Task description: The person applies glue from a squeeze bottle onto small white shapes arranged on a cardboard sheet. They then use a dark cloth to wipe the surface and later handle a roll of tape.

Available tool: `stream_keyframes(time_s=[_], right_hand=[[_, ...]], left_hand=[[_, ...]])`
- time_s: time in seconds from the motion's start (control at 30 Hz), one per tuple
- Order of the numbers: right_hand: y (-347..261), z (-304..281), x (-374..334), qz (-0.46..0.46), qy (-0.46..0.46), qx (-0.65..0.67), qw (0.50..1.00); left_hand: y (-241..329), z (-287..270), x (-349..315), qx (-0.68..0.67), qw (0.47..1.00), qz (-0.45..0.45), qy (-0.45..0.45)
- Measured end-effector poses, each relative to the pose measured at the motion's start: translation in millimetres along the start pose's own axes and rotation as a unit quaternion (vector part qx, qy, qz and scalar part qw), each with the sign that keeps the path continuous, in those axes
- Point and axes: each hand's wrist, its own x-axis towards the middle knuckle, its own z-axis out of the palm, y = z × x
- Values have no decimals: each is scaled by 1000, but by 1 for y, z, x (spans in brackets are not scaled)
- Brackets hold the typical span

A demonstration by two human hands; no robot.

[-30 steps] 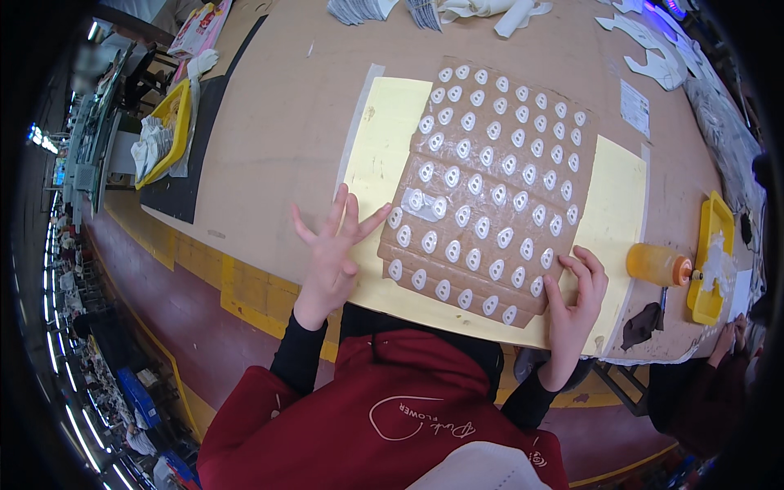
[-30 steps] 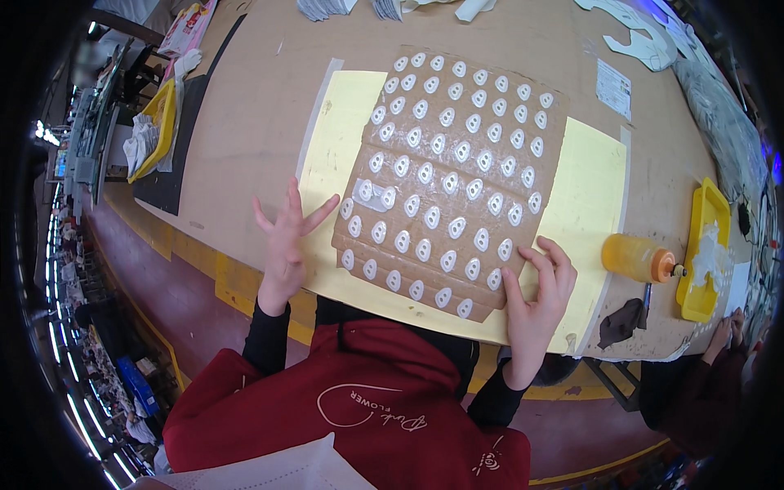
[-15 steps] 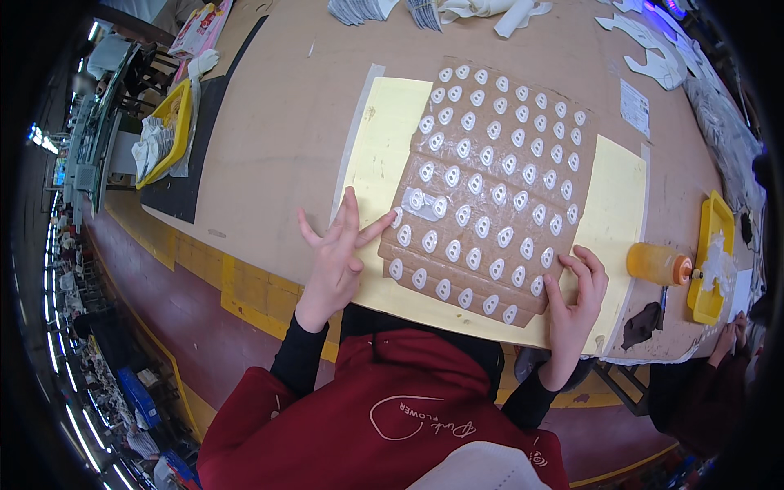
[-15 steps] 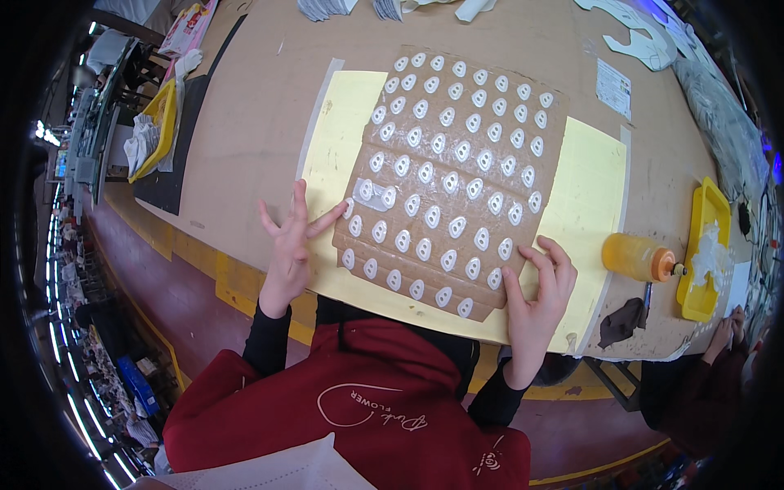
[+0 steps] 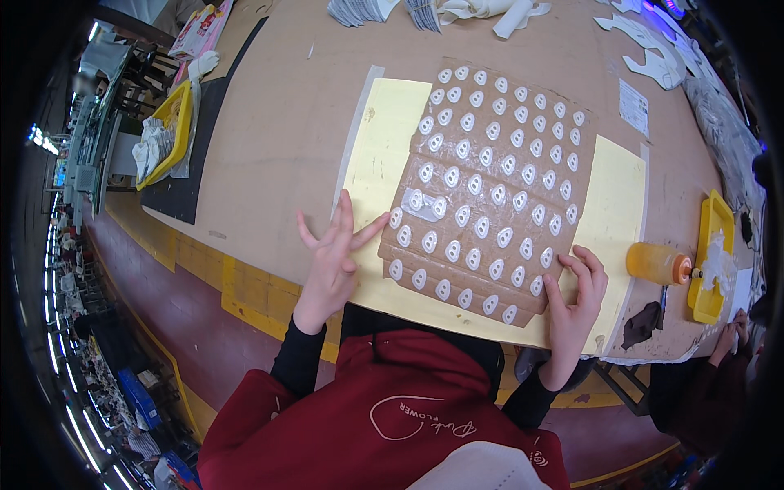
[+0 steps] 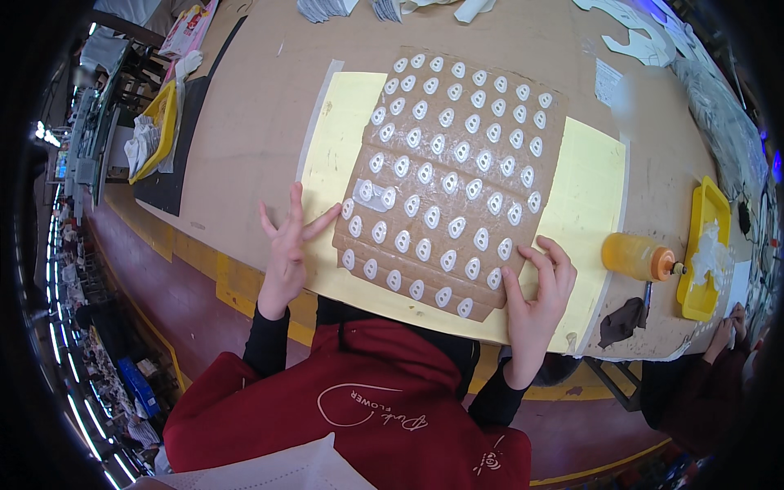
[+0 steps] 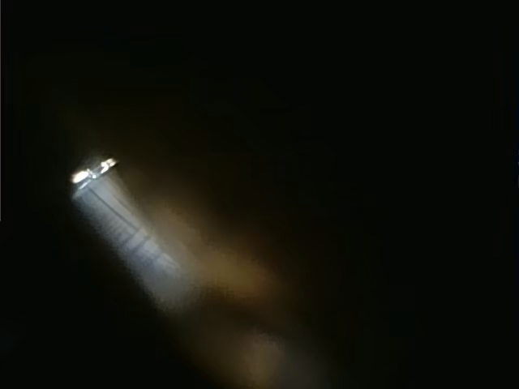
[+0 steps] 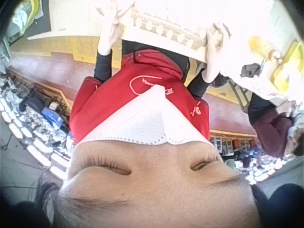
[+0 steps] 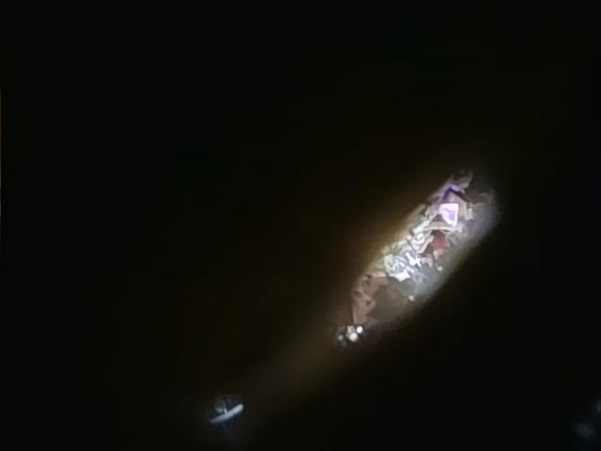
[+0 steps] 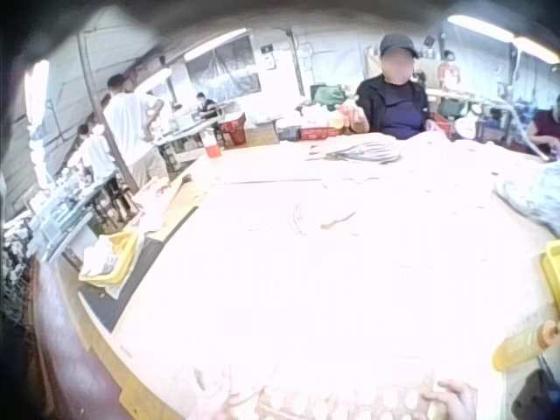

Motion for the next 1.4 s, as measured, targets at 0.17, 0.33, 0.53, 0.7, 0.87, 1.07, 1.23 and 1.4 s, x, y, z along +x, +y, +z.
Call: stream_keyframes(time_s=[0.17,0.33,0.53,0.7,0.87,1.07,1.23,1.4], right_hand=[[2,0,-1,-5,1,-3,1000],[-2,2,-2,2,-4,2,1000],[1,1,-4,-11,17,-9,1000],[9,-3,0,-48,46,7,998],[4,-6,5,-79,46,-18,996],[4,-11,-8,-94,59,-47,993],[0,-9,-8,-88,37,17,995],[22,7,-17,-117,40,36,992]], left_hand=[[0,-1,-3,0,1000,-1,0],[-4,-6,-12,0,1000,-15,-8],[-4,-4,-17,66,998,8,-7],[10,-28,-28,112,992,-39,-40],[-4,0,-28,188,982,-32,0],[-108,40,-31,-54,996,-17,66],[-68,38,-16,-367,898,-176,169],[-16,46,13,-516,794,-243,208]])
